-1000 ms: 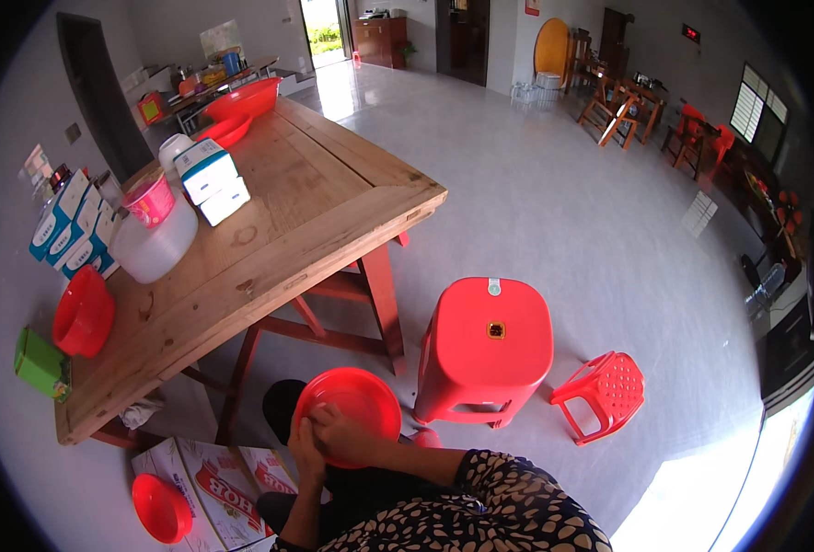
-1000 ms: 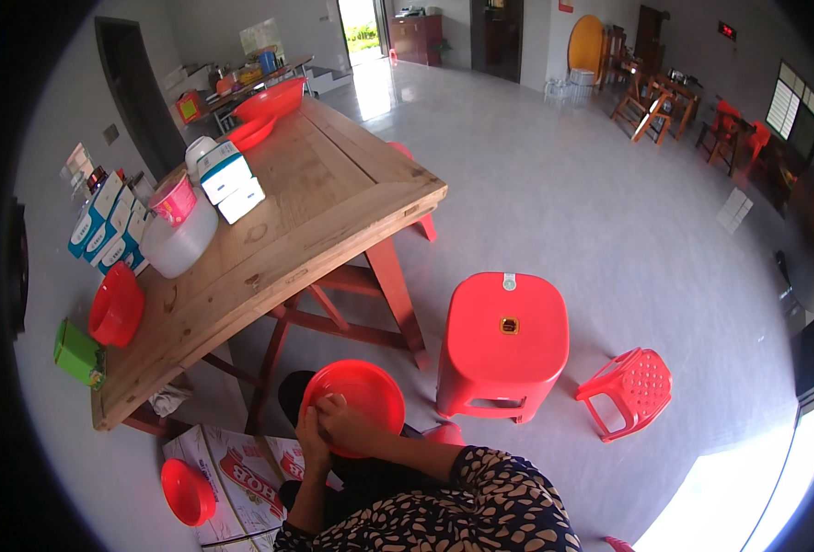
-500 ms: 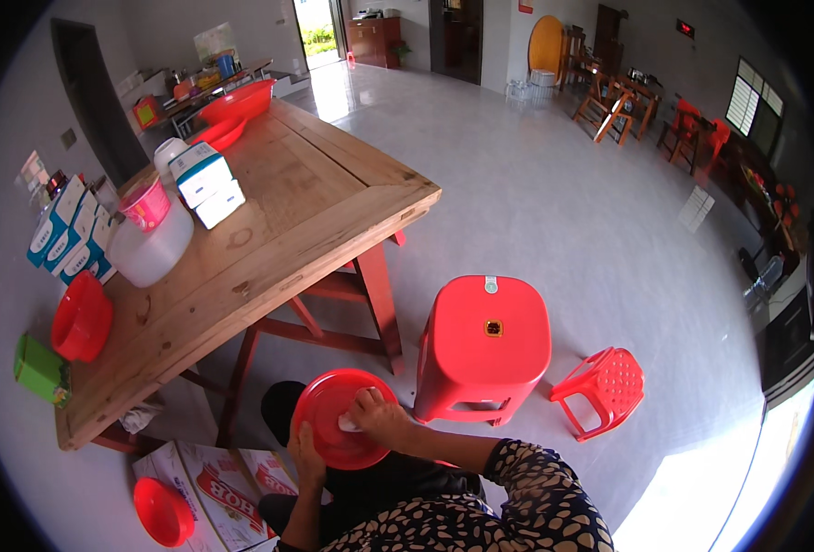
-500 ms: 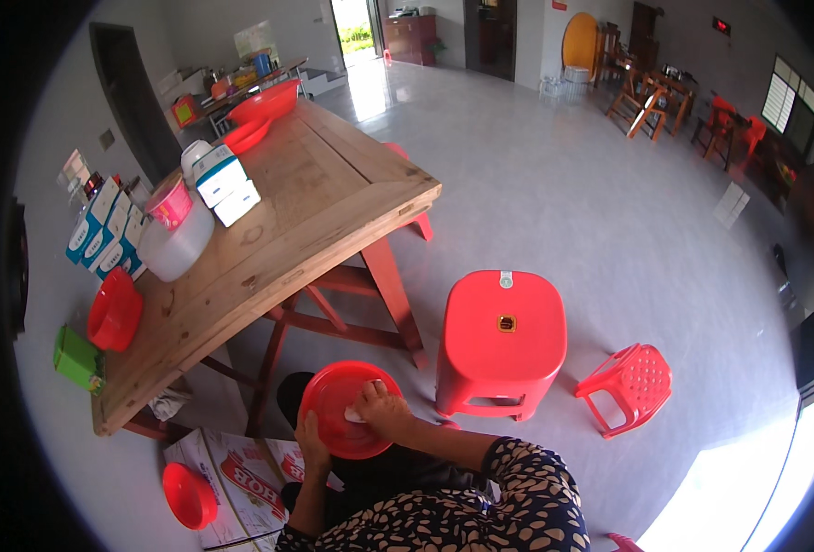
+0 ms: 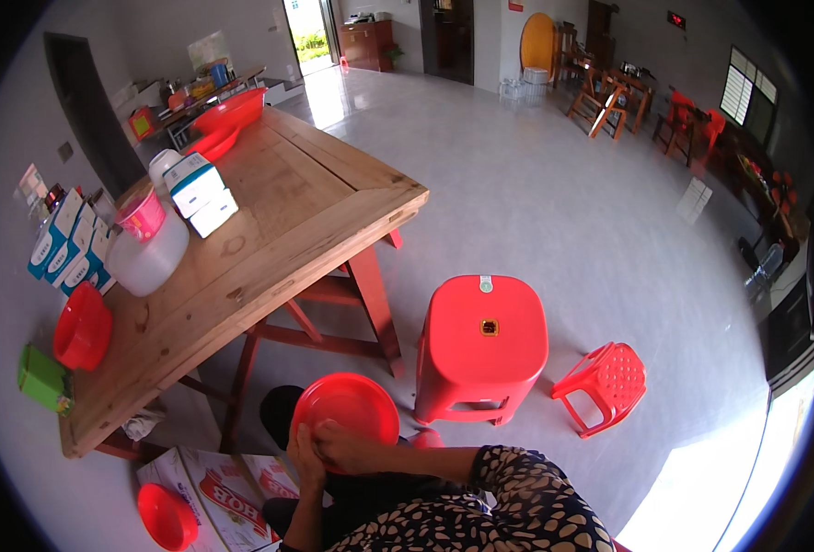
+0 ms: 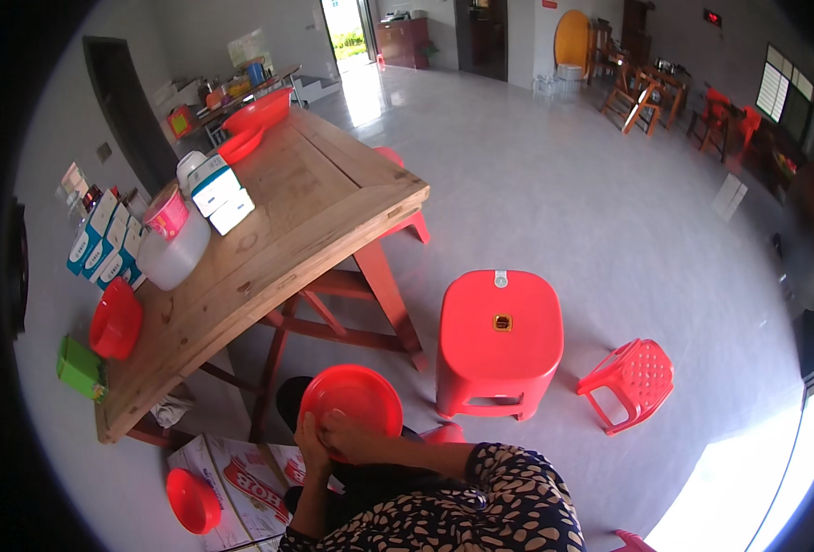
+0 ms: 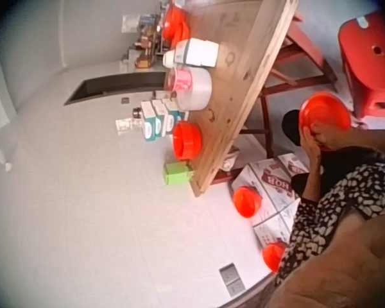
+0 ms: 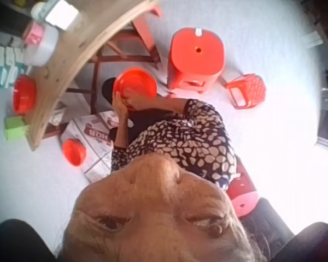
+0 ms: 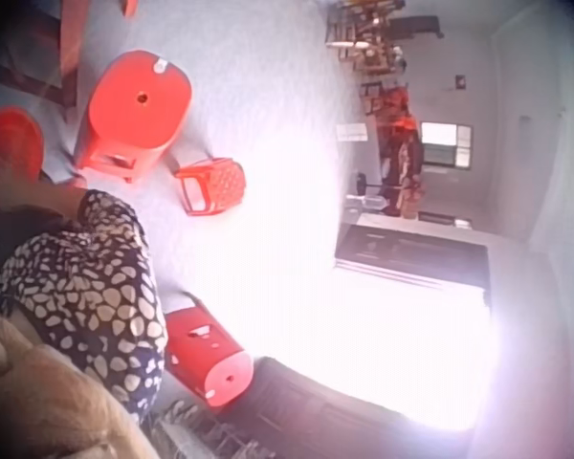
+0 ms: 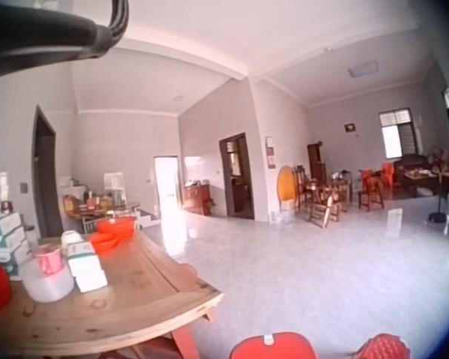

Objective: The person wipes the interior and exterior surfaces of red plastic plates using a white cloth. They handle the plates one at a time, rotating them to clean all sides, and place the cleaned plates onto a wooden table.

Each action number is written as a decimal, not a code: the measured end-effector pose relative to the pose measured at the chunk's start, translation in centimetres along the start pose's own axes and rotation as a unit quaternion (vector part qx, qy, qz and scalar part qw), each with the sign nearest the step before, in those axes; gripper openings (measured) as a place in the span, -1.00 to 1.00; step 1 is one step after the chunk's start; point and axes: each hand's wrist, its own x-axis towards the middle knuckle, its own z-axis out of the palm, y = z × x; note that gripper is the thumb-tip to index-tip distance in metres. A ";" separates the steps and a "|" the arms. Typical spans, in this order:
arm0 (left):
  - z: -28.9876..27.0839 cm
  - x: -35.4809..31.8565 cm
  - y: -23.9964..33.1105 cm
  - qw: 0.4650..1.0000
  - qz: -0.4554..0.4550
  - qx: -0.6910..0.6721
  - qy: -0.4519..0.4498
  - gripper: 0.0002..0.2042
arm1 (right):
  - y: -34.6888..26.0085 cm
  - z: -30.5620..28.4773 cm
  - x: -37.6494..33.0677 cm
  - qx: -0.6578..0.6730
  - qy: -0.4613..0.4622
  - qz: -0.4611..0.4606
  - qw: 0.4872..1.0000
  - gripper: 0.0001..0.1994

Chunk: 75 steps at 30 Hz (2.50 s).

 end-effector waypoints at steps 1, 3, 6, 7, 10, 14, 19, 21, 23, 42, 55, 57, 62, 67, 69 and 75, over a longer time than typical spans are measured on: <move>0.1 0.1 0.1 1.000 0.008 0.008 -0.001 -0.62 | 0.7 0.2 0.6 -0.047 0.018 -0.008 0.999 -0.74; 0.1 0.4 0.2 0.999 0.025 0.024 0.001 -0.62 | 2.2 0.2 1.7 -0.138 0.054 -0.025 0.989 -0.70; 0.0 0.4 -0.2 0.999 0.031 0.015 0.021 -0.63 | 1.1 -2.8 2.0 -0.122 0.089 0.094 0.984 -0.66; 0.0 0.4 -0.4 0.999 0.031 0.015 0.022 -0.63 | 0.9 -3.4 1.9 -0.169 0.094 0.102 0.976 -0.65; 0.2 0.4 -0.6 0.999 0.028 0.003 0.021 -0.64 | 1.1 -3.7 0.9 -0.257 0.108 0.141 0.950 -0.63; 0.8 -0.1 -0.3 0.999 0.021 -0.021 0.019 -0.64 | 1.0 -1.6 -1.6 -0.328 0.051 0.166 0.928 -0.64; 1.6 -0.5 0.3 0.999 0.014 -0.037 0.038 -0.65 | -2.2 -3.3 -1.3 -0.209 -0.071 0.228 0.948 -0.63; 1.3 -0.5 0.2 0.999 0.022 -0.009 0.037 -0.66 | -3.9 -5.1 -0.3 -0.050 -0.128 0.267 0.954 -0.64; 0.7 -0.5 -0.3 0.999 0.015 0.003 0.036 -0.66 | -3.4 -4.0 0.2 0.069 -0.084 0.244 0.964 -0.66; -0.2 0.0 0.2 0.997 0.046 -0.045 0.033 -0.66 | -0.9 -6.7 -2.9 -0.155 -0.236 0.040 0.958 -0.79; -0.8 0.2 1.9 0.999 0.035 -0.002 0.031 -0.64 | -1.7 -2.1 -2.7 0.041 -0.007 -0.040 0.998 -0.70; -0.2 0.7 2.4 0.998 0.034 -0.031 0.038 -0.63 | -1.7 -2.2 -3.0 0.024 -0.017 0.003 1.000 -0.69; -0.2 -1.2 0.4 0.993 -0.019 -0.113 0.023 -0.58 | -3.2 -2.2 -2.0 -0.009 0.003 0.070 0.998 -0.69; -0.4 -1.9 -0.8 0.981 -0.044 -0.177 0.070 -0.60 | -3.2 -2.1 -0.9 0.093 -0.024 0.058 0.994 -0.69; 0.7 -2.4 1.4 0.983 0.007 -0.153 0.099 -0.62 | -2.3 -2.9 -1.4 0.101 -0.062 -0.012 0.993 -0.68; -0.6 -1.4 -0.8 0.983 -0.012 -0.173 0.065 -0.63 | -0.3 -6.2 -1.0 0.078 -0.290 0.072 0.951 -0.75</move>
